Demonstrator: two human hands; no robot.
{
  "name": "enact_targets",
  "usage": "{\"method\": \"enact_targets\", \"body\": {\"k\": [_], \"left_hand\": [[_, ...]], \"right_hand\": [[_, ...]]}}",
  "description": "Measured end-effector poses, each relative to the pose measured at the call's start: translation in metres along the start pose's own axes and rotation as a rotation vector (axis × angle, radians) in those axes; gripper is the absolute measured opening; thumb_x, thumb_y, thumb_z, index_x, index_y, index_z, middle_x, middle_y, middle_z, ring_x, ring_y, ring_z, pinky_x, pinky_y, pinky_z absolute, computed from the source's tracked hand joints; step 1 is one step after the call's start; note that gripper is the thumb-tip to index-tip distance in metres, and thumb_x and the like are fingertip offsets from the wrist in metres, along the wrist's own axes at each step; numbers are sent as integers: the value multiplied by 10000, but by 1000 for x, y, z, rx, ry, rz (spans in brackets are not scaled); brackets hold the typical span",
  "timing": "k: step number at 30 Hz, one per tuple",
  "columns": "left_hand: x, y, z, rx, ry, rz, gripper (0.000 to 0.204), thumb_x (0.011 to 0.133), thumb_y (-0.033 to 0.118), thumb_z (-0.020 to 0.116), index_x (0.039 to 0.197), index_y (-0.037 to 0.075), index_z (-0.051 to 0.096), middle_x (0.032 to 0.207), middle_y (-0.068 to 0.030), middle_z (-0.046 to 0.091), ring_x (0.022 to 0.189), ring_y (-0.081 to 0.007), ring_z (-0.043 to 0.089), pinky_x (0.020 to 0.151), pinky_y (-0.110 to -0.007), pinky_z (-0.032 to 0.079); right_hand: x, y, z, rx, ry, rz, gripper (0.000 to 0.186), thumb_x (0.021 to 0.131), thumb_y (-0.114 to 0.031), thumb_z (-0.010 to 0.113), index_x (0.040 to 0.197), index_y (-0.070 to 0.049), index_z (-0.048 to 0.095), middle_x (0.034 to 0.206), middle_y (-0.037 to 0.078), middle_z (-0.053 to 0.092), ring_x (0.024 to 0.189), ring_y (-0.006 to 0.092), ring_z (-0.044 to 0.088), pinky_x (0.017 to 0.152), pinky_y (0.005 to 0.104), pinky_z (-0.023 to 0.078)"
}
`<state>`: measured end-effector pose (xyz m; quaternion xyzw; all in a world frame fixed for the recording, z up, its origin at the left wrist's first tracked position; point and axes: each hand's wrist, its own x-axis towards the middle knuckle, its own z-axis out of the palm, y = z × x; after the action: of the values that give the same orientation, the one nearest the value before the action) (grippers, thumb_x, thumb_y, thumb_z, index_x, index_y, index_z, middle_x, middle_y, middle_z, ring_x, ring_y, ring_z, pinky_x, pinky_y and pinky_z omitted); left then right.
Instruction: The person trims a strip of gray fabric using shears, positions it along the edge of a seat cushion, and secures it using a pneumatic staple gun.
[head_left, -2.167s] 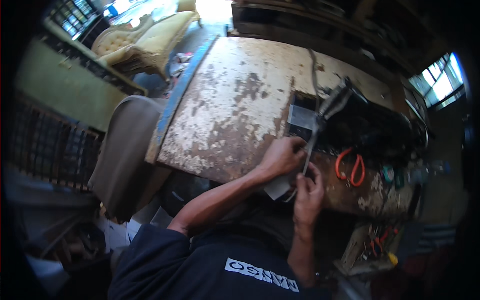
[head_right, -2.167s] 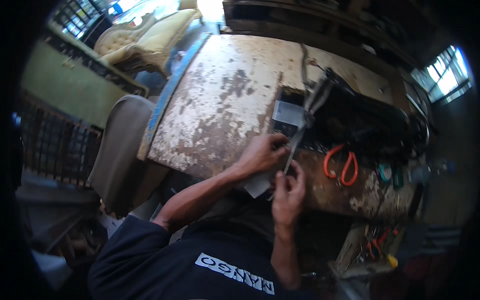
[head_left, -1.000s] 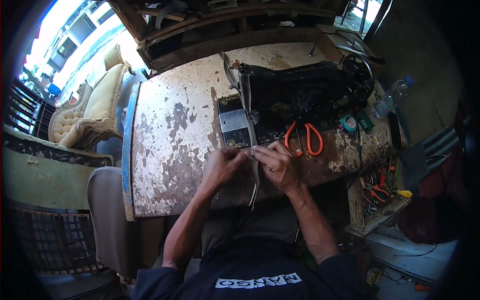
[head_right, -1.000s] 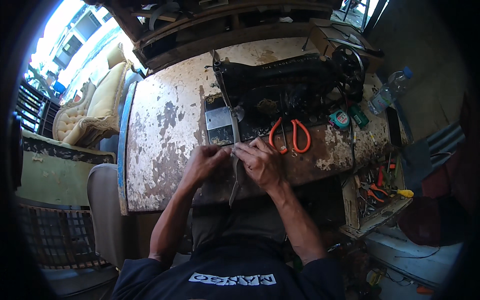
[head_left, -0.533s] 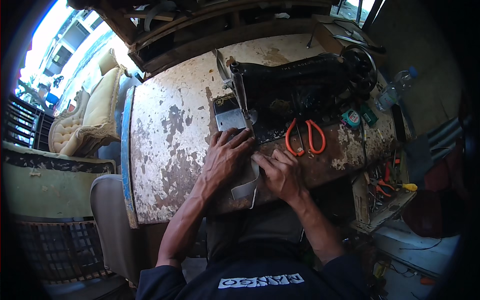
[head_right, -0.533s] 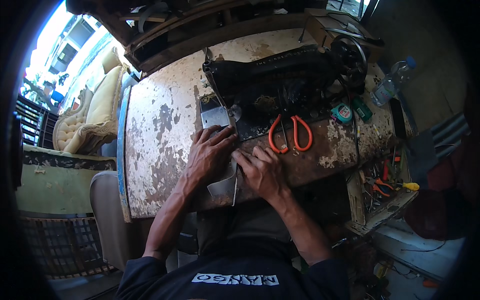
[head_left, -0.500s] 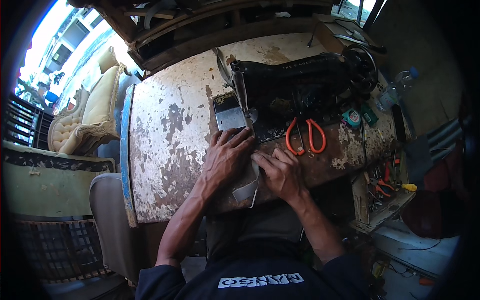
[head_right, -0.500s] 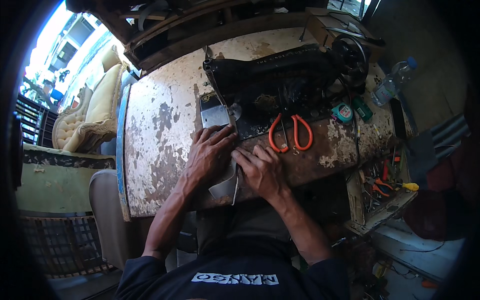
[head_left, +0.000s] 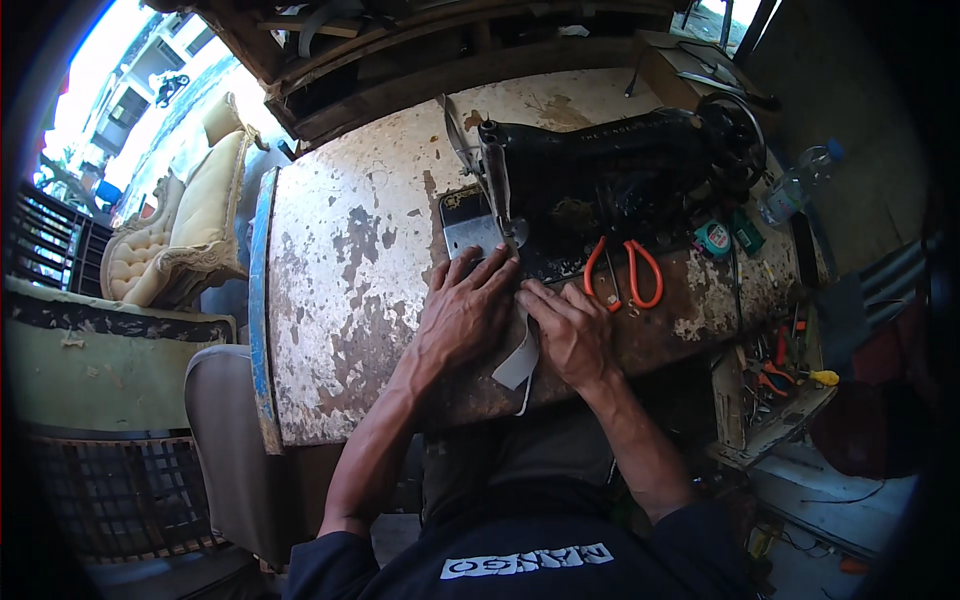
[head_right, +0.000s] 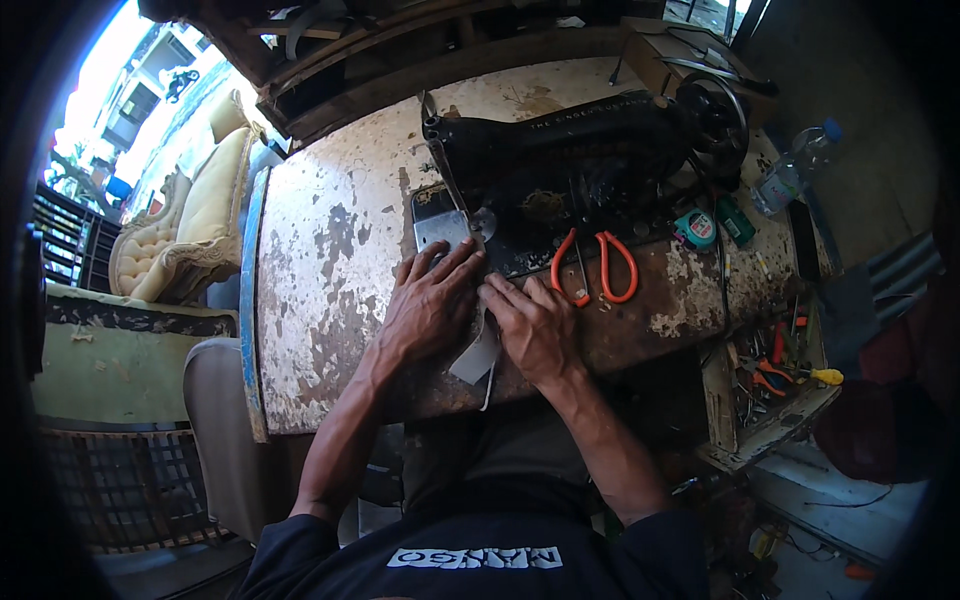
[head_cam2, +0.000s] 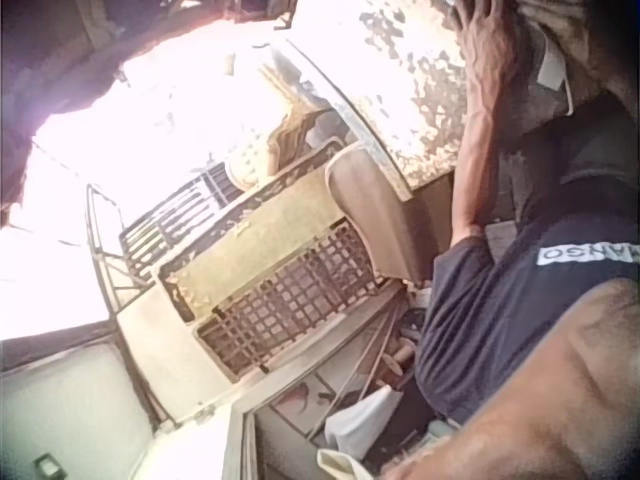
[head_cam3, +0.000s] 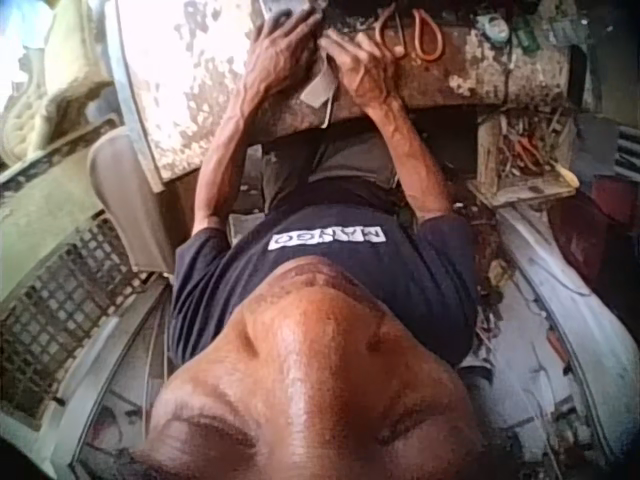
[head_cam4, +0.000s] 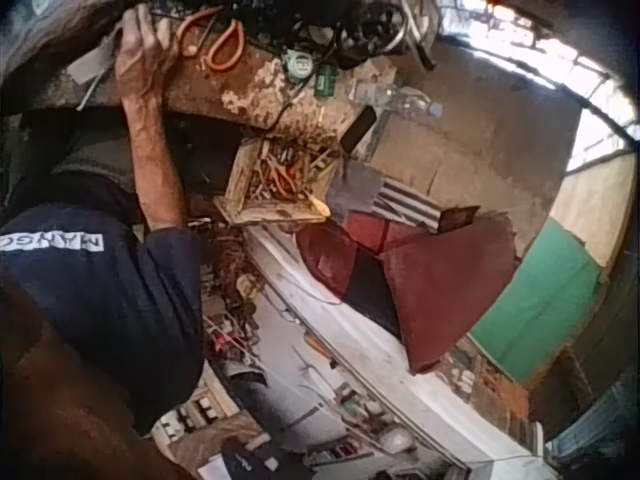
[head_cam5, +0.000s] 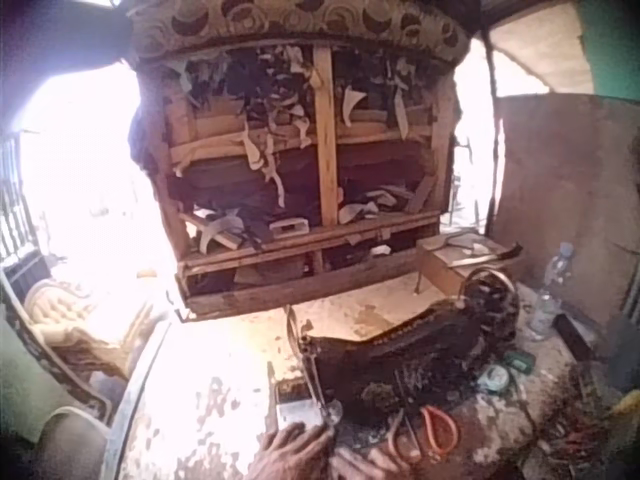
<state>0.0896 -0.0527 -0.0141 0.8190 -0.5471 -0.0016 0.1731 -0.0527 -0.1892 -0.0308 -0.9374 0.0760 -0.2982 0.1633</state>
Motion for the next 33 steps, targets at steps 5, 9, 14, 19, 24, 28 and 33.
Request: {"method": "enact_targets", "body": {"k": [5, 9, 14, 19, 24, 28, 33], "left_hand": [[3, -2, 2, -3, -19, -13, 534, 951, 247, 612, 1469, 134, 547, 1570, -80, 495, 1436, -380, 419, 1175, -525, 309], [5, -3, 5, 30, 17, -25, 534, 941, 242, 627, 1465, 161, 561, 1553, -89, 508, 1423, -387, 429, 1168, -527, 314], [11, -6, 8, 24, 62, -41, 541, 919, 232, 654, 1454, 191, 579, 1526, -93, 524, 1413, -391, 435, 1156, -536, 321], [15, -6, 7, 21, 52, -51, 556, 912, 237, 675, 1458, 214, 575, 1504, -94, 531, 1413, -397, 434, 1147, -530, 330], [16, -7, 7, 29, 70, -43, 542, 924, 220, 668, 1458, 215, 573, 1508, -93, 516, 1418, -396, 416, 1142, -539, 334], [17, -7, 10, 7, 92, -50, 520, 937, 183, 664, 1449, 207, 579, 1481, -103, 514, 1416, -407, 399, 1128, -550, 352], [21, -2, 4, 21, 97, -78, 506, 930, 167, 669, 1430, 194, 600, 1434, -129, 525, 1393, -423, 402, 1115, -546, 365]], "right_hand": [[4, 6, 7, 16, 11, 11, 275, 877, -91, 649, 1124, -67, 766, 1170, 90, 758, 891, 261, 706, 779, 364, 585], [10, 11, 14, 61, 8, 40, 279, 893, -84, 635, 1143, -56, 757, 1207, 114, 744, 938, 291, 736, 823, 370, 596], [18, 16, 21, 78, 40, 39, 287, 906, -80, 626, 1165, -53, 746, 1239, 129, 730, 1006, 300, 741, 856, 378, 599], [20, 17, 24, 82, -6, 102, 301, 918, -53, 606, 1194, -36, 725, 1263, 145, 717, 1043, 315, 730, 889, 383, 587], [9, -10, 10, 86, 56, 205, 278, 918, -97, 657, 1185, -35, 706, 1152, 148, 727, 972, 328, 701, 861, 416, 557], [-15, -49, -9, -16, 24, 352, 223, 902, -193, 725, 1061, -48, 666, 941, 139, 634, 886, 330, 613, 789, 464, 512], [-16, -61, 4, -71, -17, 422, 131, 921, -184, 674, 930, -70, 610, 904, 124, 594, 886, 330, 628, 768, 452, 517]]}}
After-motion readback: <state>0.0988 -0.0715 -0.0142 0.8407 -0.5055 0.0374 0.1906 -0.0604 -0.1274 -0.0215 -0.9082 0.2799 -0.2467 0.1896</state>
